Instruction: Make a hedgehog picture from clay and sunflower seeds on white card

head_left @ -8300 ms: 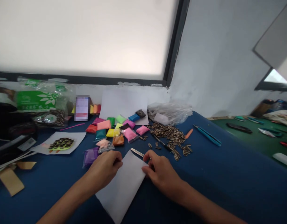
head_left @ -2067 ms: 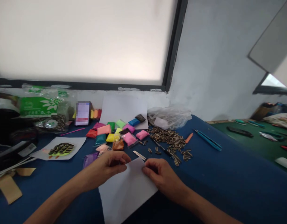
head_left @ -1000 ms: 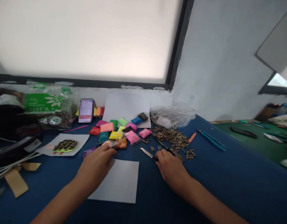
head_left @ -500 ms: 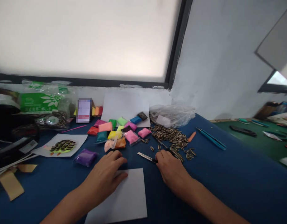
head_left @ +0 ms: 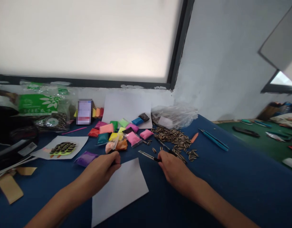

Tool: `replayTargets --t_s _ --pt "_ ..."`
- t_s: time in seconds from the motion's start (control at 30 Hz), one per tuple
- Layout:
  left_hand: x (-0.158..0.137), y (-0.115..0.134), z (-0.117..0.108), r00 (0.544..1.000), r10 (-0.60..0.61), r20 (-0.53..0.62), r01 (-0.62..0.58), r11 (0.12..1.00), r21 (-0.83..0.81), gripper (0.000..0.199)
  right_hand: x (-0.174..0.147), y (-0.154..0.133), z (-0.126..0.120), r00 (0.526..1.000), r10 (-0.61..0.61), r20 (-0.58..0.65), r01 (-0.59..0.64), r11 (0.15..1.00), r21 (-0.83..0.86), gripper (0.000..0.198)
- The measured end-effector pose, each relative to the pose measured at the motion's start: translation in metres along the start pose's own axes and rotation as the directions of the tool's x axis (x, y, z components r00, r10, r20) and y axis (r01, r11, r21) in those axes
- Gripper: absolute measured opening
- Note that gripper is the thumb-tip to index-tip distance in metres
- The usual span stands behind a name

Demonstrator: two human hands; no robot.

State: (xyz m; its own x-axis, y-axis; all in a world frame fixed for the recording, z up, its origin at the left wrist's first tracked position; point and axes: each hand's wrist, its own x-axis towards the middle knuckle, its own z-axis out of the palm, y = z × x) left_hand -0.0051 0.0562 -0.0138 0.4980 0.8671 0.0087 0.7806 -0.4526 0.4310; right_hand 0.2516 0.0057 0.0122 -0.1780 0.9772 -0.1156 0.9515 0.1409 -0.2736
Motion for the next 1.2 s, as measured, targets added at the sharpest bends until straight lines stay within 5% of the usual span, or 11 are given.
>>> replayTargets --t_s 0.13,0.33,0.6,0.97,1.2 --pt "0.001 -0.005 0.001 0.988 0.080 -0.134 -0.078 0.997 0.023 0.022 -0.001 0.001 -0.002 1.000 -0.011 -0.001 0.011 1.000 0.011 0.013" --pt "-0.001 0.003 0.036 0.927 0.213 -0.310 -0.207 0.977 0.053 0.033 -0.003 0.004 -0.002 1.000 -0.027 -0.009 0.028 0.998 0.048 0.012" --pt "-0.001 0.007 0.042 0.926 0.220 -0.307 -0.233 0.973 -0.006 0.029 -0.002 0.007 -0.003 0.999 -0.040 -0.010 0.040 0.998 0.045 0.011" --pt "0.001 0.004 0.050 0.894 0.320 -0.313 -0.272 0.944 0.188 0.038 -0.002 0.005 -0.004 1.000 -0.011 -0.009 0.011 1.000 -0.009 0.011" --pt "0.000 0.007 0.047 0.902 0.297 -0.313 -0.260 0.953 0.157 0.036 -0.003 0.005 -0.004 1.000 -0.017 -0.016 0.017 0.999 -0.029 0.014"
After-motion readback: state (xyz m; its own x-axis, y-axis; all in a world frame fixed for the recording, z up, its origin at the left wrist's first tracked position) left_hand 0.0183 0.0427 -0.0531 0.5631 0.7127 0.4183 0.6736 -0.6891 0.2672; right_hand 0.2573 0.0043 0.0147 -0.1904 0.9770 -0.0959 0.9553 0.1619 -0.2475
